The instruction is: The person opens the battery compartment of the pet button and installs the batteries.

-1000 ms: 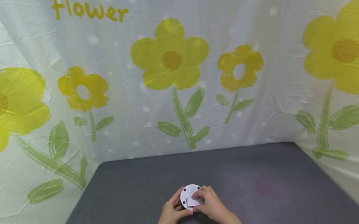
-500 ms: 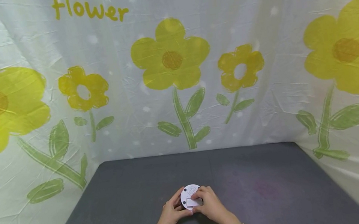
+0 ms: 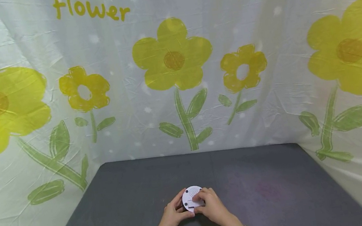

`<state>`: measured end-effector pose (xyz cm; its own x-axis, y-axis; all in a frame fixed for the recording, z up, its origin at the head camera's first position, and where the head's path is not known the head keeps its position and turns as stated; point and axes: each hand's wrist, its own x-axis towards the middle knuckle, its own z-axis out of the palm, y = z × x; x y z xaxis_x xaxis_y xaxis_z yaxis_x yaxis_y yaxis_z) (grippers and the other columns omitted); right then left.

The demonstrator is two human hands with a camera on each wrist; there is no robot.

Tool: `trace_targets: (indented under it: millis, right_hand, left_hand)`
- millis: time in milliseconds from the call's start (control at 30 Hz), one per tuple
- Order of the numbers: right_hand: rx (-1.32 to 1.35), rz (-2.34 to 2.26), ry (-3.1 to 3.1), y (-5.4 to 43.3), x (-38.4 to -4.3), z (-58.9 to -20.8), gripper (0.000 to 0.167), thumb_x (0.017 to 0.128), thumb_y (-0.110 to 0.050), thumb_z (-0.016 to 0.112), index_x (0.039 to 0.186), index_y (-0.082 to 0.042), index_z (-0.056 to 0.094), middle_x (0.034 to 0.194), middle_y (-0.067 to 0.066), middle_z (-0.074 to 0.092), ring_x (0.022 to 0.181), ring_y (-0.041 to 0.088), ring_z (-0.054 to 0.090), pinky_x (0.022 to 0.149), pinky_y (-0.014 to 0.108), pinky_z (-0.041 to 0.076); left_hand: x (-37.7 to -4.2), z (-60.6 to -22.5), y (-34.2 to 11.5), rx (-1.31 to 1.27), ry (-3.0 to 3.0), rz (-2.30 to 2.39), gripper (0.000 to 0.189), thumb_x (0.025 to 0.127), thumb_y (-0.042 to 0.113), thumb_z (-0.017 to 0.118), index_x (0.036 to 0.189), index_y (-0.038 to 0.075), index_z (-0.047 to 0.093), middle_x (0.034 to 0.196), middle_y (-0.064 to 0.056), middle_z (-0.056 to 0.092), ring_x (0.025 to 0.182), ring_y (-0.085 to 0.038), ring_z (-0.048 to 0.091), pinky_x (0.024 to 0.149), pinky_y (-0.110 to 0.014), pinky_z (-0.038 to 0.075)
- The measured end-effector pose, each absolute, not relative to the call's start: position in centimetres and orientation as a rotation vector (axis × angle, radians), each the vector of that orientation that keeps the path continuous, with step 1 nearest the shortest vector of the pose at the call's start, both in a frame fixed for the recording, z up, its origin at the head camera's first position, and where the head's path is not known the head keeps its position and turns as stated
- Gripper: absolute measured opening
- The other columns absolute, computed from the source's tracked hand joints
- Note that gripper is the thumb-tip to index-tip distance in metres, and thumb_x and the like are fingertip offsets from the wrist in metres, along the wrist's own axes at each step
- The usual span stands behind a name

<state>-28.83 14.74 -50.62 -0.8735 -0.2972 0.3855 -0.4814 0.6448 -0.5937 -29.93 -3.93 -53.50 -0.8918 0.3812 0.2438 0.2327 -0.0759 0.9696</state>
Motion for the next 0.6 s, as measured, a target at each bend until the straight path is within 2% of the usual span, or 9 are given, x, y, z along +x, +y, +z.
trace_targets:
  millis: [333, 600]
  right_hand:
    - [0.621, 1.067, -2.554, 14.59, -28.75, -50.82, 0.022, 0.064, -0.01, 0.082, 0.07, -0.017, 0.062, 0.081, -0.01, 0.053, 0.079, 0.009, 0.042, 0.068, 0.028, 0.04]
    - [0.636, 1.047, -2.516, 14.59, -28.71, -50.85, 0.016, 0.065, -0.01, 0.08, 0.066, -0.017, 0.067, 0.083, -0.007, 0.056, 0.081, 0.012, 0.046, 0.069, 0.031, 0.041]
  left_hand:
    - [-30.0, -53.31, -3.86, 0.661, 2.088, 2.099, 0.085, 0.069, -0.003, 0.079, 0.139, -0.007, 0.032, 0.132, -0.027, 0.044, 0.112, -0.032, 0.051, 0.083, -0.037, 0.049]
    - [-29.88, -53.29, -3.84, 0.665, 2.11, 2.101, 0.085, 0.068, -0.003, 0.079, 0.139, -0.008, 0.033, 0.131, -0.028, 0.045, 0.111, -0.032, 0.052, 0.084, -0.04, 0.048]
